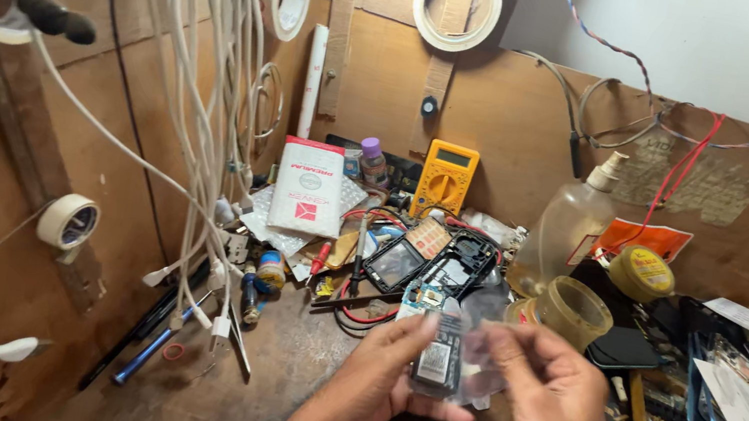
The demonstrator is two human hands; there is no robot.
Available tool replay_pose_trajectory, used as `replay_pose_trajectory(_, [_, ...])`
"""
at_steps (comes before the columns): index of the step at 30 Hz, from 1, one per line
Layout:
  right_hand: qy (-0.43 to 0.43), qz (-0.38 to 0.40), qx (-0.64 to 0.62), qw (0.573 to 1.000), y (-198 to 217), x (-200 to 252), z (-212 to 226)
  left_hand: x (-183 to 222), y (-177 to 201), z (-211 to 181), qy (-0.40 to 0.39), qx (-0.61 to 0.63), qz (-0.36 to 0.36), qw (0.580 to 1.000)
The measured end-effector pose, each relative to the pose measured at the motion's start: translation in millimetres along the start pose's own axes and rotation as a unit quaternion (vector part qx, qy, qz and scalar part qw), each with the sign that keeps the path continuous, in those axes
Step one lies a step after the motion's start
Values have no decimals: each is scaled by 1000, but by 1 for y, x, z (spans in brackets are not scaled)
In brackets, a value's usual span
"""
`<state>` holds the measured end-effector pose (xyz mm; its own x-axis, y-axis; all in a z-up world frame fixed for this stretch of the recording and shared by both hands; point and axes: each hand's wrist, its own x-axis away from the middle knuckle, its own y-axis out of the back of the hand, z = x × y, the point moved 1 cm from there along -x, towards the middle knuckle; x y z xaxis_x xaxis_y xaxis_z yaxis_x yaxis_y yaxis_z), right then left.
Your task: The person holds a mobile phone battery and places it inside a plastic bag, then picks up a phone motherboard to assemble parts.
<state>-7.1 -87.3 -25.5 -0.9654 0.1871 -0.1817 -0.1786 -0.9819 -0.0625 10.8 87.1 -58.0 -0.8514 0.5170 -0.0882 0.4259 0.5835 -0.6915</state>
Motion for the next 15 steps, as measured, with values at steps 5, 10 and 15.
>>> replay_pose_trajectory(5, [3,-76,-85,993,22,3,-10,-7,16,6,-60,-55,-71,994])
replay_pose_trajectory(10, [-84,-126,-83,985,40,3,-30,-9,18,7,-91,-105,-107,984])
replay_pose_trajectory(15, [56,-187,58,979,32,15,-20,-8,15,9,-159,-227,-109,955])
